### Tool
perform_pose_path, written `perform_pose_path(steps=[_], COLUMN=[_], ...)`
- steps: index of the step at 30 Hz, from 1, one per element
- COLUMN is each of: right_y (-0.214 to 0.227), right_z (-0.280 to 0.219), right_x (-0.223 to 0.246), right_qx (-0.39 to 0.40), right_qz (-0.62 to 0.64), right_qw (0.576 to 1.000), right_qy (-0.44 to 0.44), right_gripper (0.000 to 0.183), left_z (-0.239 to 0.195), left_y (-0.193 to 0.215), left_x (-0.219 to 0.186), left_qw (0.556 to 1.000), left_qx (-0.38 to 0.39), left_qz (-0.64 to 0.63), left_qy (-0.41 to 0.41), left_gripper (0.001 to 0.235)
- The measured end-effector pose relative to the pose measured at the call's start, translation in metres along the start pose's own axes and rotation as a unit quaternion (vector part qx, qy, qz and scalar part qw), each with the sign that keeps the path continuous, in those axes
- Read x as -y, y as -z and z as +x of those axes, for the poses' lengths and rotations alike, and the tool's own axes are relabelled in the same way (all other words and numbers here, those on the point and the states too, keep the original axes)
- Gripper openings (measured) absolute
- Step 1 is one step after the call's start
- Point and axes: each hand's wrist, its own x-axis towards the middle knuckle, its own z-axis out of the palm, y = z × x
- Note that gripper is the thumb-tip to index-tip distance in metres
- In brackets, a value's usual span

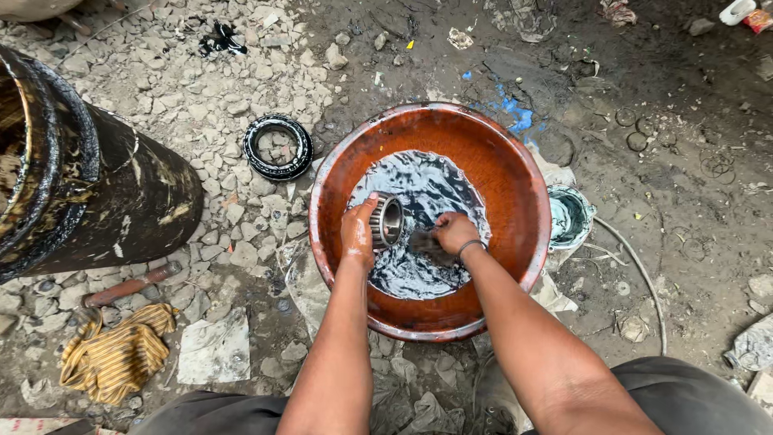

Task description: The person washes a metal bearing in a basin of dark liquid, using a yellow cloth to wipe it and a brush to scrub it. The person then places the cleaned bearing into a larger container.

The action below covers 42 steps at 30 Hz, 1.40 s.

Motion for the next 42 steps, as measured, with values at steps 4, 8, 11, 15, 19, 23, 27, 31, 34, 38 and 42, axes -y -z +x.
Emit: perform_pose_path(steps=[4, 8, 11, 15, 19, 23, 27, 31, 34, 38, 42], right_y=[0.019, 0.037, 0.036, 0.024, 0.027, 0.076, 0.149, 0.152, 0.081, 0.002, 0.031], right_z=[-0.019, -0.039, -0.043, -0.027, -0.018, -0.046, -0.092, -0.088, -0.055, -0.010, -0.019], right_x=[0.052, 0.105, 0.122, 0.111, 0.107, 0.156, 0.210, 0.203, 0.148, 0.088, 0.111], right_qx=[-0.033, 0.174, 0.180, 0.057, -0.085, -0.144, -0.177, -0.343, -0.303, -0.104, -0.149], right_qz=[0.110, 0.360, 0.304, 0.214, 0.022, -0.039, 0.032, 0.107, 0.339, -0.028, -0.275], right_qw=[0.983, 0.916, 0.935, 0.975, 0.989, 0.974, 0.962, 0.863, 0.784, 0.989, 0.919], right_qy=[0.141, -0.009, 0.025, 0.034, 0.120, 0.172, 0.204, 0.355, 0.423, 0.099, 0.240], right_gripper=[0.029, 0.021, 0.020, 0.027, 0.032, 0.038, 0.021, 0.021, 0.036, 0.042, 0.025], left_z=[-0.011, -0.012, -0.006, 0.007, 0.007, -0.019, -0.060, -0.080, -0.049, 0.008, 0.017], left_y=[-0.007, -0.014, -0.015, -0.018, -0.034, -0.062, -0.093, -0.110, -0.090, -0.044, -0.049], left_x=[-0.016, -0.020, -0.019, -0.016, -0.015, -0.051, -0.110, -0.104, -0.046, 0.017, 0.001], left_qw=[0.997, 0.977, 0.968, 0.991, 0.990, 0.920, 0.891, 0.885, 0.840, 0.893, 0.912], left_qx=[-0.001, 0.014, 0.049, 0.067, 0.042, -0.064, -0.048, -0.019, -0.024, -0.074, -0.077], left_qz=[-0.067, -0.188, -0.202, -0.046, 0.135, 0.366, 0.326, 0.151, 0.100, 0.443, 0.382], left_qy=[0.026, 0.100, 0.138, 0.108, -0.023, -0.125, -0.313, -0.440, -0.532, -0.009, -0.125], left_gripper=[0.025, 0.027, 0.030, 0.035, 0.039, 0.037, 0.032, 0.030, 0.043, 0.051, 0.071])
